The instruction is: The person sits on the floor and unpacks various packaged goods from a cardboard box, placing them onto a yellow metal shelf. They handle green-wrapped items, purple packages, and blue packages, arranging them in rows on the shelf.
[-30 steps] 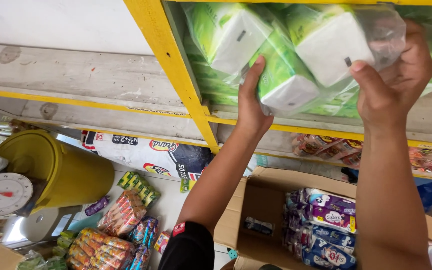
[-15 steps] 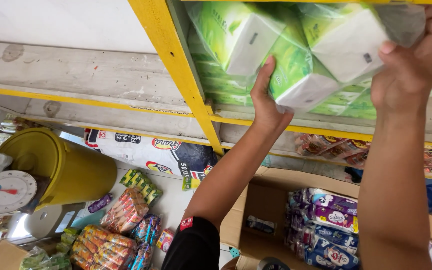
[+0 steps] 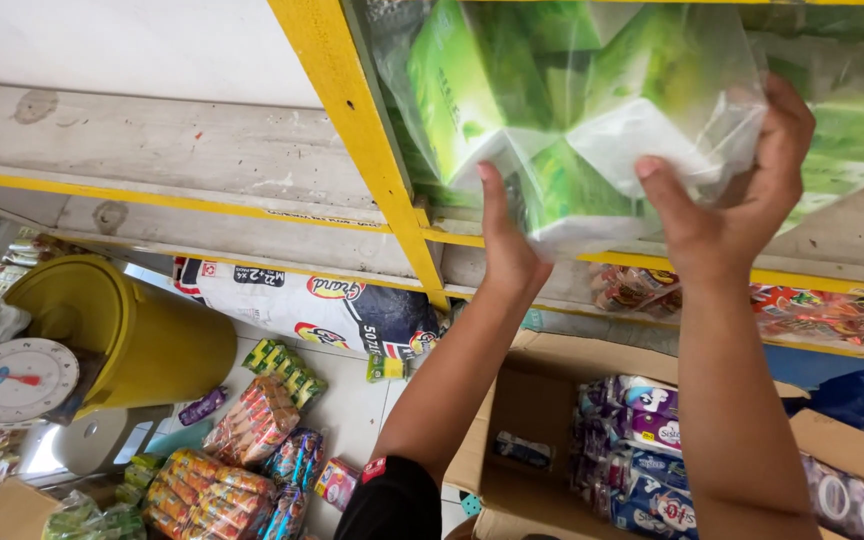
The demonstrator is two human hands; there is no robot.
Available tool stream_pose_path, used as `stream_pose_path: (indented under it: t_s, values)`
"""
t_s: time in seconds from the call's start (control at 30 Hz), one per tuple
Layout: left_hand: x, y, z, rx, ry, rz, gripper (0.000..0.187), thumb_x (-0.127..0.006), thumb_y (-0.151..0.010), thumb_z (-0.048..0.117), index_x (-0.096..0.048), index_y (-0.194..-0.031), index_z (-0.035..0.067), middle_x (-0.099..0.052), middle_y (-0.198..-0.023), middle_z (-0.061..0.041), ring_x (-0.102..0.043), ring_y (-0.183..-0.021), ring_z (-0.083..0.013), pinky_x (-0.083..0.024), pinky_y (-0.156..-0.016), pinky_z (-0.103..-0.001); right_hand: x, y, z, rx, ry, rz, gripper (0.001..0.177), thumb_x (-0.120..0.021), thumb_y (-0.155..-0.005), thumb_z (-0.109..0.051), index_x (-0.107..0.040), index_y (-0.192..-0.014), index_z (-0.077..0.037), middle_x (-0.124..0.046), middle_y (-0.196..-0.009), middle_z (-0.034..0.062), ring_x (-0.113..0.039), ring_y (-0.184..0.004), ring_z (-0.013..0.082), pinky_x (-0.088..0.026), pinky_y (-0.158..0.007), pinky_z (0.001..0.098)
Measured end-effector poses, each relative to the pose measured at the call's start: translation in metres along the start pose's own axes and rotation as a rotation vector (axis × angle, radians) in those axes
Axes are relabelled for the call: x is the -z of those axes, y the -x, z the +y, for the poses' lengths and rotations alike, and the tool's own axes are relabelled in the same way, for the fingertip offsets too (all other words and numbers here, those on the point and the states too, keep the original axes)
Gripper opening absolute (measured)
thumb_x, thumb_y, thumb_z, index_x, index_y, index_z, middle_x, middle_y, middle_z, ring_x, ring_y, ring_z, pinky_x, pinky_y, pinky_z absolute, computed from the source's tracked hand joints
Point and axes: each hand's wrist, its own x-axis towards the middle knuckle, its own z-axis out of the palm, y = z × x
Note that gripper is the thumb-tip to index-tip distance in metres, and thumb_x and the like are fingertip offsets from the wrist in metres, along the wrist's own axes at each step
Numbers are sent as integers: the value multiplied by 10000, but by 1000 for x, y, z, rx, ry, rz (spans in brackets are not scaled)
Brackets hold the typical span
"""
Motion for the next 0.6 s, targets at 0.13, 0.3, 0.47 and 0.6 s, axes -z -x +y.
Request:
stream_pose_path:
  t_s: [0.13, 0.3, 0.47, 0.6]
  values:
    - [-7, 3, 11, -27, -55, 92, 873, -457, -990, 724, -409, -1528, 38, -533, -1435, -167, -544, -1313, -326, -438, -1129, -492, -3, 10, 13, 220, 152, -84, 551, -892, -940, -172, -553, -1360, -63, -468, -1491, 87, -534, -1291, 175, -477, -1123, 322]
    - [22, 10, 13, -169, -50, 265, 892, -504, -944, 743, -409, -1529, 76, -520, -1477, -143, -530, -1345, -294, -415, -1145, -475, -3, 26, 13, 248, 316, -76, 418, -893, -952, -153, -583, -1198, -19, -463, -1499, 105, -473, -1355, 192, -417, -1170, 348]
    - [95, 12, 3, -147, -70, 325, 943, -574, -923, 750, -157, -1330, 9, -237, -1282, -154, -270, -1155, -334, -400, -1195, -551, 12, 70, 45, 103, 57, -48, 424, -860, -877, -271, -588, -1120, -54, -497, -1351, 73, -519, -1220, 170, -475, -1066, 327]
    - [136, 24, 17, -37, -113, -37, 1111, -682, -747, 811, -393, -1553, 104, -526, -1500, -127, -547, -1353, -310, -442, -1142, -538, 33, 121, 88, -191, -245, 142, 416, -927, -890, -243, -570, -905, -28, -534, -1054, 127, -511, -919, 201, -459, -888, 322]
